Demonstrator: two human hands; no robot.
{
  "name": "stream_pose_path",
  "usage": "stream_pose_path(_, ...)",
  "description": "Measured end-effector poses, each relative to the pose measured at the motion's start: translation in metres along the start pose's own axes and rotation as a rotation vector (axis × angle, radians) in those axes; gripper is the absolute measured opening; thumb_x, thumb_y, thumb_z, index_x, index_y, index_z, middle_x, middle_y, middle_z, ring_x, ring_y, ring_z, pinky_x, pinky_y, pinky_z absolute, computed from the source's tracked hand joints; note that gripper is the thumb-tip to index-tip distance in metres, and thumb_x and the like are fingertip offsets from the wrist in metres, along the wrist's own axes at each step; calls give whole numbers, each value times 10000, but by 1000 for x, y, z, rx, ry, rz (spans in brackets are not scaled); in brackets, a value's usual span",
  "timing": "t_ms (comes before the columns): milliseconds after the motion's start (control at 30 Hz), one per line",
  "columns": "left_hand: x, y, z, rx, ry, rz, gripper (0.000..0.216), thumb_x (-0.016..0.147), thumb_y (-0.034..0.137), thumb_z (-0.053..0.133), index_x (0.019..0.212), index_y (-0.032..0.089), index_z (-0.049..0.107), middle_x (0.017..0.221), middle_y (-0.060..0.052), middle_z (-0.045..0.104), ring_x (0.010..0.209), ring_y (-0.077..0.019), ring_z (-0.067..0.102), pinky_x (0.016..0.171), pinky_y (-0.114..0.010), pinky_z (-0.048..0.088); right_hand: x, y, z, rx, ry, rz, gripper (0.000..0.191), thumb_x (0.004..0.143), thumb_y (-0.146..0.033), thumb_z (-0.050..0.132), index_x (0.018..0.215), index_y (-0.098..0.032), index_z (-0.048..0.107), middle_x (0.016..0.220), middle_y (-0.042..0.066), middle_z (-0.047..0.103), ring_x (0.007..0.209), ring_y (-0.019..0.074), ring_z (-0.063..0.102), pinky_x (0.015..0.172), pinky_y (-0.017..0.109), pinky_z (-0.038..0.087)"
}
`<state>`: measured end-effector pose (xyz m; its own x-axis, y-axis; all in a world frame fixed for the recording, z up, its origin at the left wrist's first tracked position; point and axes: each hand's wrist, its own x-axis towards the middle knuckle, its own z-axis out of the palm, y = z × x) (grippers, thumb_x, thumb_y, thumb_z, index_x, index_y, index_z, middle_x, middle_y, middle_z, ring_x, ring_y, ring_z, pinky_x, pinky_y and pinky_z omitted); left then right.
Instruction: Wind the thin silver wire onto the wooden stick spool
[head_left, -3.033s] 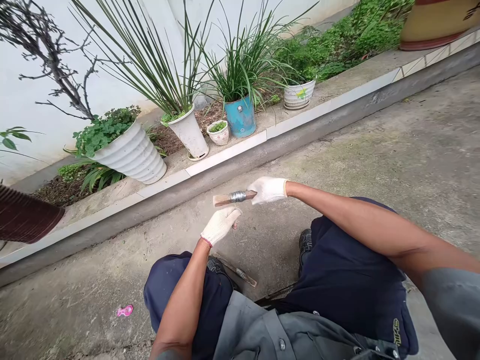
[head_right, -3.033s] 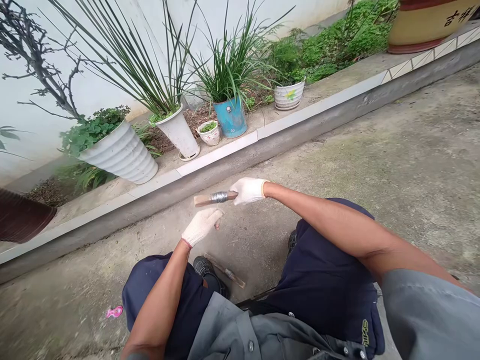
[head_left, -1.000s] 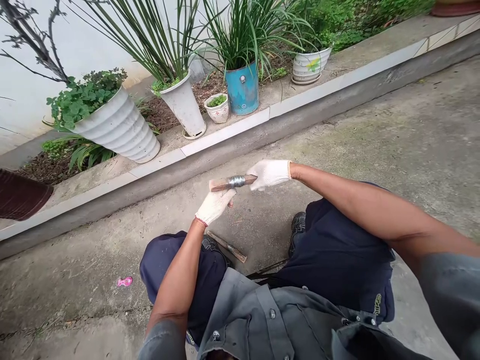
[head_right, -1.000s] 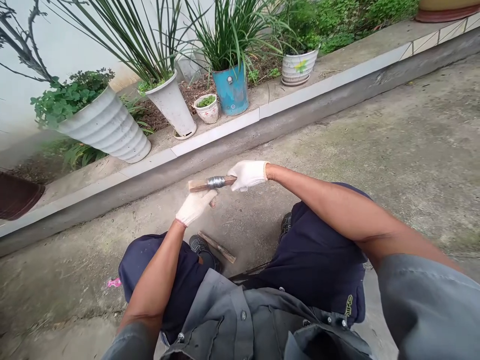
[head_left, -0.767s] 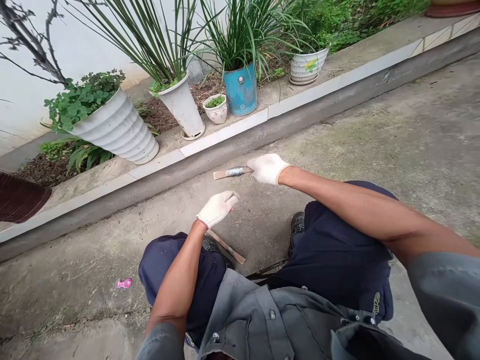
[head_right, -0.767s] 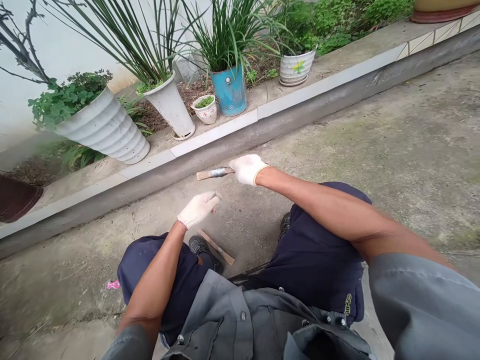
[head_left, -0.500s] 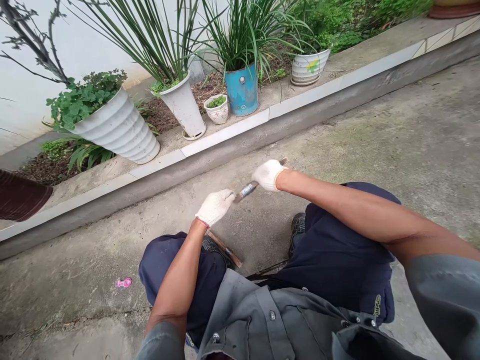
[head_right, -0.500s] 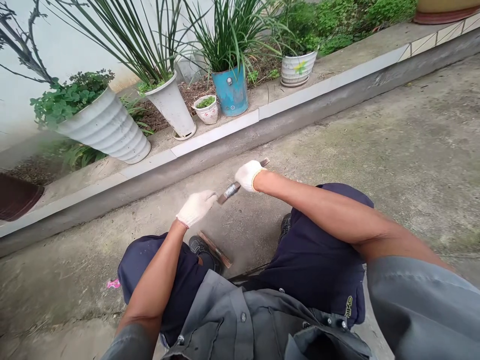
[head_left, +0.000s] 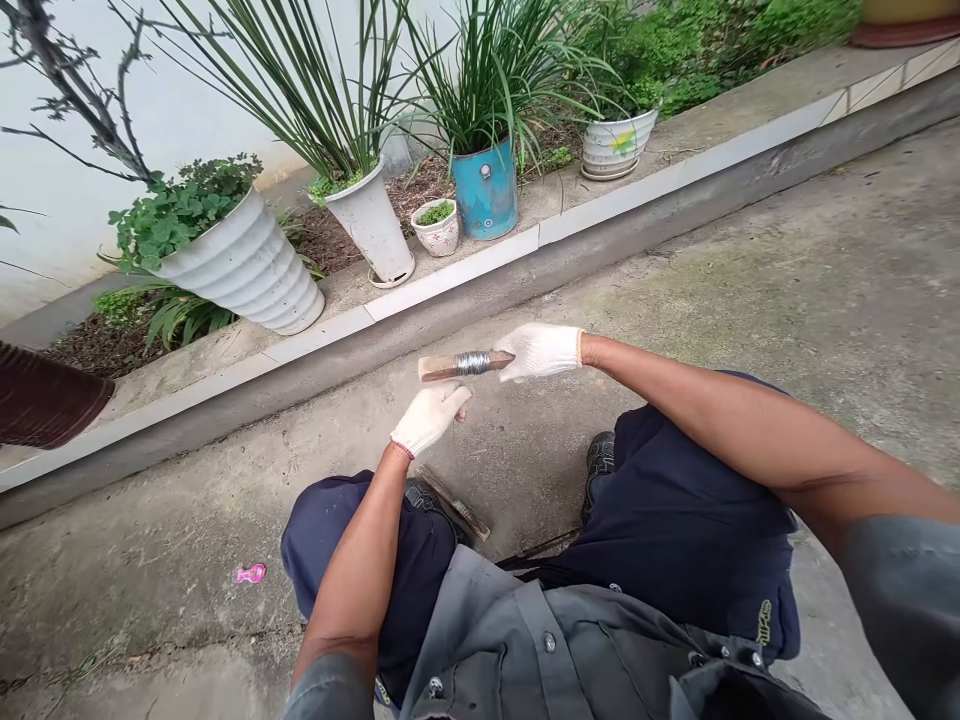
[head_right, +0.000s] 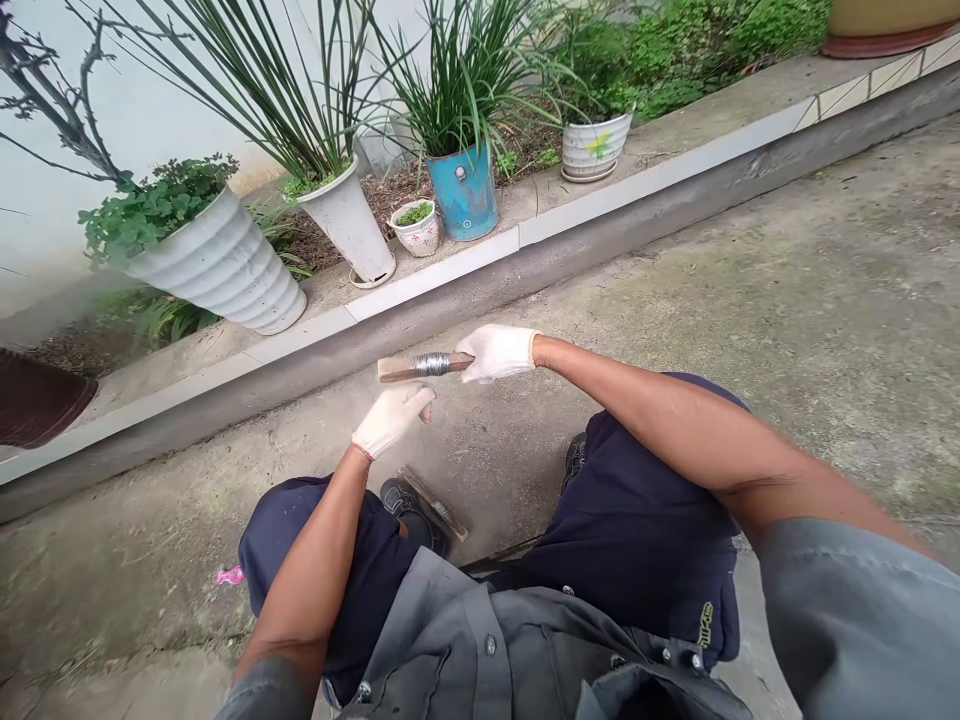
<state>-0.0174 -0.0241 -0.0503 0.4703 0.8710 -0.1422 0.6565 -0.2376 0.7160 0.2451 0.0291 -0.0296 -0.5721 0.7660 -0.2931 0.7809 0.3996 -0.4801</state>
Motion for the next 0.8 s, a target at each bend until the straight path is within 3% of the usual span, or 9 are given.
stream_pose_path(100,-3,4,5,33,-34,-28,416,1035,422,431,732,204,615,720,6,676,730,-165,636,756,-266,439,7,3,-1,-124,118,85,379,896,-526,610,1036,-195,728,895,76,749,763,188,654,665,268,392)
stream_pose_path(200,-6,6,6,130,-71,-7,397,1031,408,436,733,207,603,701,19,653,717,-164,615,717,-269,406,11,1,0,-249,160,221,335,900,-388,622,1144,-191,741,1014,148,763,912,256,708,763,307,454)
stream_pose_path(333,-7,5,1,217,-62,-7,395,1038,416,428,775,207,636,693,19,636,701,-168,597,681,-272,388,14,-4,6,-421,50,323,370,815,-189,676,1177,-165,745,1022,196,758,967,319,728,822,385,506)
stream_pose_path(467,-6,4,-3,273,-17,-37,380,1033,386,424,823,203,683,699,7,647,716,-176,596,690,-268,402,9,-6,10,-508,-170,168,306,749,-145,696,1046,-179,763,953,146,753,870,283,718,758,364,495)
stream_pose_path(567,-7,5,-5,239,2,-13,371,1021,367,441,816,194,697,702,11,655,720,-169,601,711,-258,415,-2,-2,9,-380,-322,-23,205,739,-197,693,937,-185,743,820,72,722,738,209,661,688,310,440)
stream_pose_path(667,-5,2,-5,133,13,32,329,990,399,508,874,182,727,794,8,704,778,-171,632,738,-242,438,-12,4,3,-70,-411,-96,198,749,-312,706,895,-179,704,735,11,681,659,149,592,648,268,388)
stream_pose_path(800,1,-4,-2,-35,1,77,294,939,407,596,824,158,701,822,-41,735,837,-195,675,843,-264,484,-15,5,-4,199,-313,-80,273,775,-414,700,923,-186,686,765,-7,702,677,125,591,642,235,367)
